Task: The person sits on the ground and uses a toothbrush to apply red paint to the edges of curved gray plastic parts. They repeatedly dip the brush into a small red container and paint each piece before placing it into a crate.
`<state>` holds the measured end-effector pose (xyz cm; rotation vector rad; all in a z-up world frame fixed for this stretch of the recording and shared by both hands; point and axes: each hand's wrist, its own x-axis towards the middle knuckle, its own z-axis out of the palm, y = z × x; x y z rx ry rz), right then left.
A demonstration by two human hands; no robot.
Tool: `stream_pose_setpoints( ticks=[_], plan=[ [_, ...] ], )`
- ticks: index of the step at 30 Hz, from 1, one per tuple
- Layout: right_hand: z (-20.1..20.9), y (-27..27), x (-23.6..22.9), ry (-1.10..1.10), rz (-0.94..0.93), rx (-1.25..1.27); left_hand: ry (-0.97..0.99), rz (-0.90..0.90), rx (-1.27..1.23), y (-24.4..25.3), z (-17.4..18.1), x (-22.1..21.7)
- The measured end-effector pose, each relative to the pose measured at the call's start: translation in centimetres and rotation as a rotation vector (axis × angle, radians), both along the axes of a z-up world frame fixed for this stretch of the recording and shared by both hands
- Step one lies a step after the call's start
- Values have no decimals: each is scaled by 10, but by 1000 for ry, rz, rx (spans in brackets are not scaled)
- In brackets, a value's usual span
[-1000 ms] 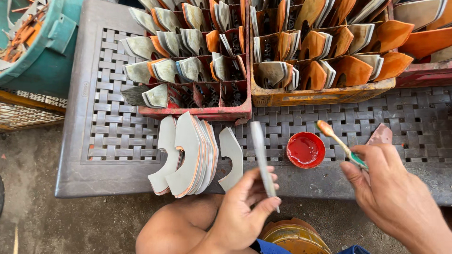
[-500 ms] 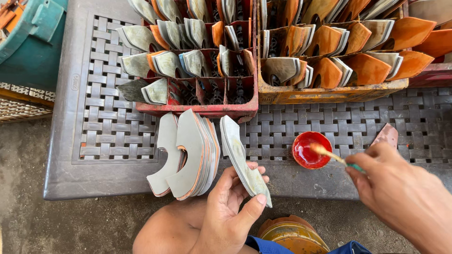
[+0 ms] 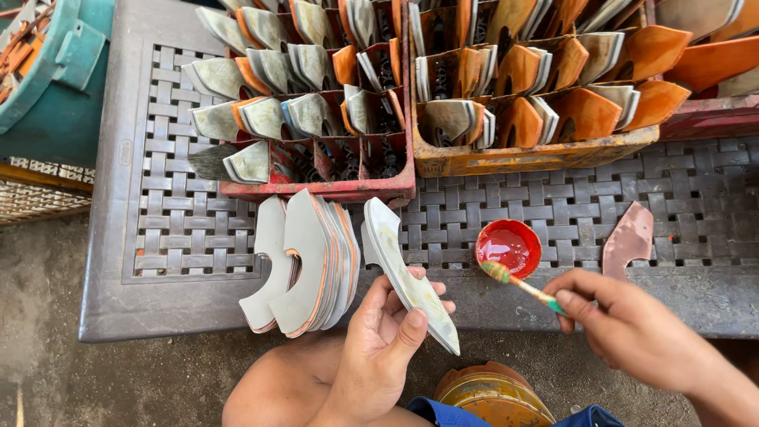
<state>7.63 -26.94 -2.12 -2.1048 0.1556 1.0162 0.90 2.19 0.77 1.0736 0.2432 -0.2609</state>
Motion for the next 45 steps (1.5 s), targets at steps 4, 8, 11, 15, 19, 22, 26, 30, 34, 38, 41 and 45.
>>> stream_pose_setpoints(
  ticks=[4,8,11,15,19,22,26,30,34,38,41,45],
  plan=[
    [-20,-6,-2,-57,-2,56,47,-68,-72,-2,1,4],
    [-32,-18,-11,161,138,106,93,-140,-94,-4,-2,2],
    [-20,-33,-6,6,-234,532,27,-223,-186,-7,-6,-3],
    [12,-15,-13,-441,-109,662,102,-361,-325,-8,-8,-10],
    [16,21,-6,-712,43,506,105,-484,-393,-10,-7,-16],
    [15,25,-2,-810,-124,221,102,-527,-397,-8,-10,-20],
    [21,23,3,-882,56,678,75,-519,-409,-5,-13,-18],
    [26,28,-1,-896,-18,329,78,-531,-427,-4,-15,-23],
    [25,31,-2,-968,-45,436,32,-532,-404,-6,-17,-18],
    [20,31,-9,-467,-10,-26,-28,-439,-381,-12,-20,-23],
    [20,34,-15,-834,-203,101,-7,-455,-384,-13,-20,-24],
    [30,41,-14,-888,-9,395,-10,-424,-364,-13,-21,-25]
  ],
)
